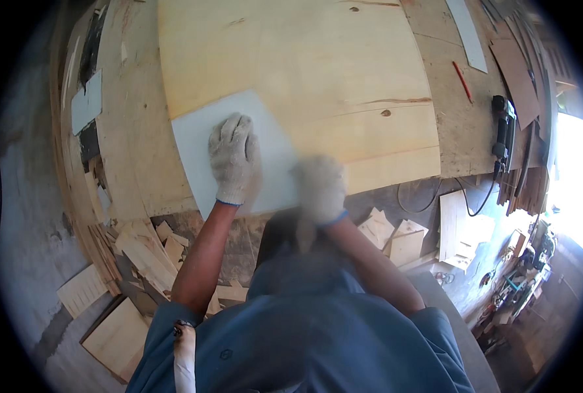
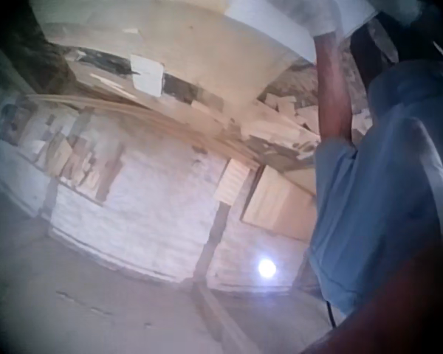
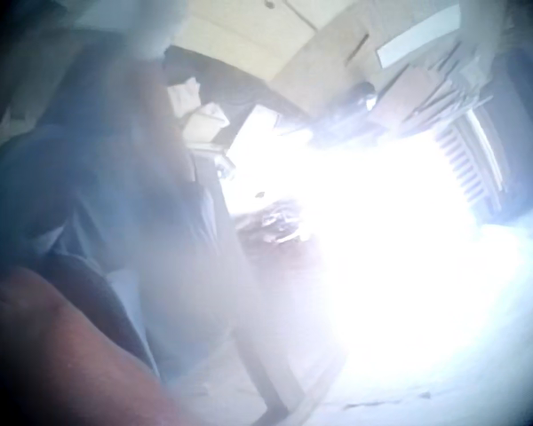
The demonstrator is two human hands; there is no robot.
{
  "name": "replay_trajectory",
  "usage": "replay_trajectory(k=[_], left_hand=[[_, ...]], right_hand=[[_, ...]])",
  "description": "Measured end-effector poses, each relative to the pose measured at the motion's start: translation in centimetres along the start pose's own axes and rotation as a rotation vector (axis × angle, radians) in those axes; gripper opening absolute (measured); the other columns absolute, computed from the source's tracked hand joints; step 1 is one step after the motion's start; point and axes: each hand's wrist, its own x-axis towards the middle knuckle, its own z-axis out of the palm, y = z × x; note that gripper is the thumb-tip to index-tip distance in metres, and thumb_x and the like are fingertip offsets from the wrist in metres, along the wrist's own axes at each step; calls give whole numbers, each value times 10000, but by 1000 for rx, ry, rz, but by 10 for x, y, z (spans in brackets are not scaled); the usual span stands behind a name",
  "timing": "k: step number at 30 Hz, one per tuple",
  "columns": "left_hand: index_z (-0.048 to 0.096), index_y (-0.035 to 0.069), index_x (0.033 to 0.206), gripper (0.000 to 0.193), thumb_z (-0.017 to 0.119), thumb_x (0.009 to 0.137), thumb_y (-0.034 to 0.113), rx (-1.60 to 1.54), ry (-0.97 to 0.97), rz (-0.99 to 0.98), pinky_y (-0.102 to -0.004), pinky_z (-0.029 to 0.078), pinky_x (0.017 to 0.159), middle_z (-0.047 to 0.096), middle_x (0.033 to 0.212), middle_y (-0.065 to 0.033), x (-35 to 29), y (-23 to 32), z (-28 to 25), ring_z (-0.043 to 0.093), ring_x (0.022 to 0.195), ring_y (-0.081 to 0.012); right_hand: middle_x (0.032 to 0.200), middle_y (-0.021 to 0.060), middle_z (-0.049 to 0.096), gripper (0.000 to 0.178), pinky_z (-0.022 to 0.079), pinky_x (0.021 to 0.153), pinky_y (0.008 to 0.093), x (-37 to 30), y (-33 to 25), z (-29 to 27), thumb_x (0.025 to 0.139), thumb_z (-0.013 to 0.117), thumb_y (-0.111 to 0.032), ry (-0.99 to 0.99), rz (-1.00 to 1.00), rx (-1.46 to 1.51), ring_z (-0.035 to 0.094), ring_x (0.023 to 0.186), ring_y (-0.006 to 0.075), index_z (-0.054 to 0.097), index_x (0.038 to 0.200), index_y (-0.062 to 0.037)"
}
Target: The person uses a hand saw to cut a piece of plywood on a workbench. They then place a paper template on the plywood, trace its outline with a pencil, and proceed to cut along the marked line.
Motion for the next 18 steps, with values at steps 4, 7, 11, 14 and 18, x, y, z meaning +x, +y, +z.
replay_trajectory(k=[4,7,11,14,18], left_hand=[[575,34,1241,336,577,911,102,-28,41,18,-509,357,1086,546,1312,-143,1,3,2,472,1232,-397],[565,31,1247,346,580,908,97,-43,46,21,-514,356,1087,545,1309,-147,1,2,2,472,1232,-403],[552,30,1253,356,581,904,91,-61,11,32,-524,353,1088,540,1311,-150,2,2,3,470,1235,-407],[554,37,1249,356,587,899,89,-86,21,25,-531,344,1099,536,1316,-152,1,5,2,467,1242,-407],[557,45,1251,356,594,901,97,-82,8,-11,-525,333,1117,533,1330,-156,-2,6,-1,456,1265,-410]], right_hand=[[849,133,623,126,454,743,486,-2,6,3,794,737,-168,15,-1,-26,593,846,358,648,816,-82],[853,130,622,121,450,754,482,0,5,1,789,740,-155,12,-6,-23,590,857,355,646,813,-83],[859,130,624,112,445,764,477,-3,8,3,785,738,-144,46,-6,-32,587,863,352,646,809,-85],[867,134,628,104,445,773,471,-2,10,1,791,731,-142,12,-5,-35,588,873,353,647,809,-83],[874,137,630,96,448,773,470,-3,10,3,795,726,-144,36,-42,-24,589,883,354,654,812,-83]])
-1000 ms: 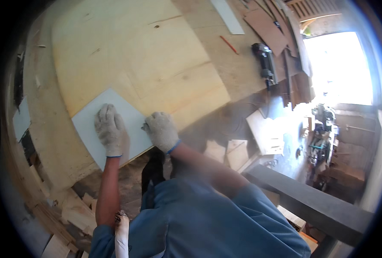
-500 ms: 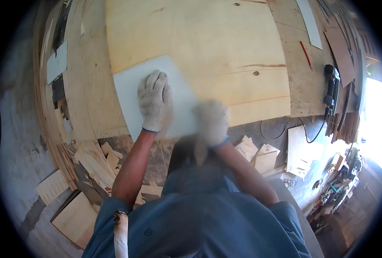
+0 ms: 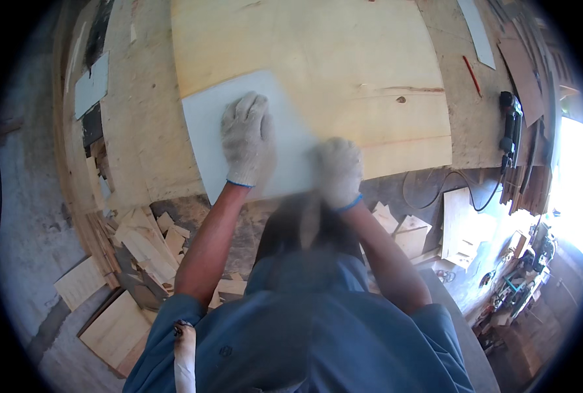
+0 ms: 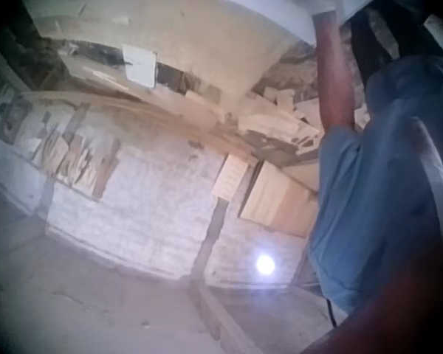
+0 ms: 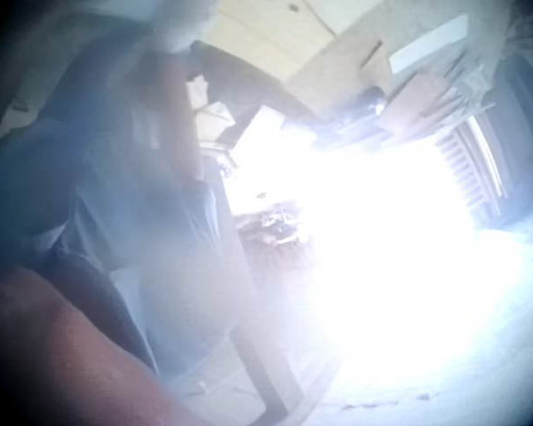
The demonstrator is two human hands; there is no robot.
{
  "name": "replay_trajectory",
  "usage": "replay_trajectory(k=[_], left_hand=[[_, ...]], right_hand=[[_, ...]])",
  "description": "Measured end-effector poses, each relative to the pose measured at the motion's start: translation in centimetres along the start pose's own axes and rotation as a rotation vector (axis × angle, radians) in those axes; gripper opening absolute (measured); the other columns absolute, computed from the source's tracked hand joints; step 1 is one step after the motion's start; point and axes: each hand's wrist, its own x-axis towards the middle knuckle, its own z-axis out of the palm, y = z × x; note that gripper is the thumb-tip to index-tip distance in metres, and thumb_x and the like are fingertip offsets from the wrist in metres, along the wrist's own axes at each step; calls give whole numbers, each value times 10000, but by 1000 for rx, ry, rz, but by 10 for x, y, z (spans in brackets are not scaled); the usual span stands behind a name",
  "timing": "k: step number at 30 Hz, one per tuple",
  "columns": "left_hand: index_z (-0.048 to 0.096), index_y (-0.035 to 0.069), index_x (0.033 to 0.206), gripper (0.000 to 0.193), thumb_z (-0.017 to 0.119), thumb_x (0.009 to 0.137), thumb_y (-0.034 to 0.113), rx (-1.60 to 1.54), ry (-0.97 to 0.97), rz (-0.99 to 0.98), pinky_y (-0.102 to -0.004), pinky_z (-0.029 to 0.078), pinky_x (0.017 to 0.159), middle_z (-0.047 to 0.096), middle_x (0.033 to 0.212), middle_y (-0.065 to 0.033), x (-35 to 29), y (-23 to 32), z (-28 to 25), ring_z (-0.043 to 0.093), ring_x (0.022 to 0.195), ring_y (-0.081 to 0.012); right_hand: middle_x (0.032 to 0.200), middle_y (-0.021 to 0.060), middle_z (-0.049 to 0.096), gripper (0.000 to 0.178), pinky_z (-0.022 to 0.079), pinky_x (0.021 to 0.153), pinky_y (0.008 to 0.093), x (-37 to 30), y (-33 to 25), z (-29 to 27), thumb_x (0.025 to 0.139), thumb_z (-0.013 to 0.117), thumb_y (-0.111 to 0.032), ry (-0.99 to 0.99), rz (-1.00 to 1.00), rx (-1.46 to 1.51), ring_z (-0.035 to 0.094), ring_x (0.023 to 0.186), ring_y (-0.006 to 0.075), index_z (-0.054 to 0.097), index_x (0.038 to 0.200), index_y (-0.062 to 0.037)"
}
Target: The person uses a hand saw to cut a piece of plywood on a workbench. They then place a paper template on the plywood, trace its outline with a pencil, and proceed to cut along the marked line.
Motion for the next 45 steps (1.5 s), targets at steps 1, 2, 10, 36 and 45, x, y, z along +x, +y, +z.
replay_trajectory(k=[1,2,10,36,45], left_hand=[[558,46,1253,356,594,904,102,-7,-8,-11,-525,331,1121,530,1337,-160,-1,1,0,451,1275,-411],[559,48,1256,356,594,906,107,-8,-15,-20,-524,328,1125,528,1343,-164,-1,-1,-4,446,1285,-412],[580,27,1284,366,584,933,133,81,155,-403,-458,372,1113,584,1327,-172,-66,-65,-49,506,1283,-346],[632,-40,1261,347,518,961,92,-445,149,-786,-313,435,1038,645,1295,-156,-104,-46,-82,596,1197,-211],[639,-23,1247,325,517,1000,151,-433,143,-875,-329,426,1067,653,1286,-151,-99,-37,-85,590,1226,-218]], right_hand=[[877,139,630,96,449,773,472,1,1,0,795,726,-145,5,-4,12,589,885,357,656,813,-82],[879,141,630,97,449,773,474,1,-1,0,796,726,-147,11,-10,29,588,886,359,658,815,-81],[893,160,629,136,446,752,486,1,-6,-2,796,741,-153,46,-8,27,582,864,380,640,819,-66],[812,138,623,153,435,713,477,3,-8,-1,785,757,-142,50,-51,48,576,802,365,619,788,-76],[858,167,637,205,442,762,480,-2,-6,3,827,718,-246,49,-5,62,585,849,380,663,792,-51]])
